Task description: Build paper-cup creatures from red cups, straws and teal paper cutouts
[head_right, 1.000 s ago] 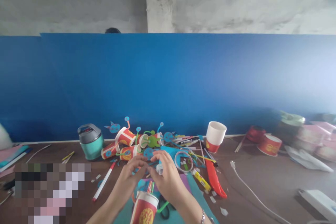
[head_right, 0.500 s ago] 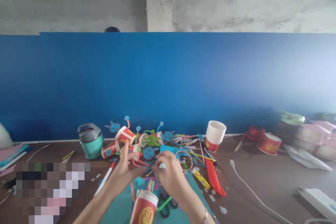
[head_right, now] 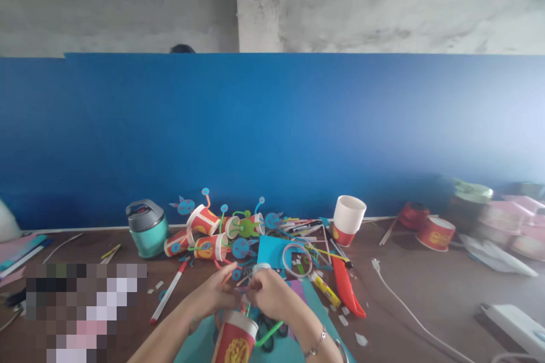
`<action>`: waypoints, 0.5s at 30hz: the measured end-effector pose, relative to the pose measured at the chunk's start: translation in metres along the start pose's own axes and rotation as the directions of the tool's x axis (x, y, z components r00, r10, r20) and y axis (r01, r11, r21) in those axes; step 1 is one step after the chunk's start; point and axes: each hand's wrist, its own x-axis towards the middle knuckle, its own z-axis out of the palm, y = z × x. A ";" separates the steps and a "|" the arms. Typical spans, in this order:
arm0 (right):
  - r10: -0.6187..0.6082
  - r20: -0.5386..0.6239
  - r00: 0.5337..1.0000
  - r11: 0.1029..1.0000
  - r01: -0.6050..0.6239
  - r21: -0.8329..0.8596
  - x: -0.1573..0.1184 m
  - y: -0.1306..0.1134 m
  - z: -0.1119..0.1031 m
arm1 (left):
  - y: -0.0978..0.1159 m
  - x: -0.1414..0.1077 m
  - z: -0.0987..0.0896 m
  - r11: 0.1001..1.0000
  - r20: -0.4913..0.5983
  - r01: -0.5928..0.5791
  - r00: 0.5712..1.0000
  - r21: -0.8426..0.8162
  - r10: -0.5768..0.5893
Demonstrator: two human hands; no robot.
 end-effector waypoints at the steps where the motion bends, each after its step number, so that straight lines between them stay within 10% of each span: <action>1: 0.004 -0.001 1.000 1.000 -0.004 -0.015 -0.001 0.000 0.000 | 0.002 0.000 0.002 1.000 -0.021 0.014 1.000 -0.016 -0.014; 15: -0.021 0.003 1.000 1.000 0.021 0.002 0.001 0.006 0.003 | 0.003 0.003 0.004 0.999 0.001 0.027 1.000 -0.044 -0.027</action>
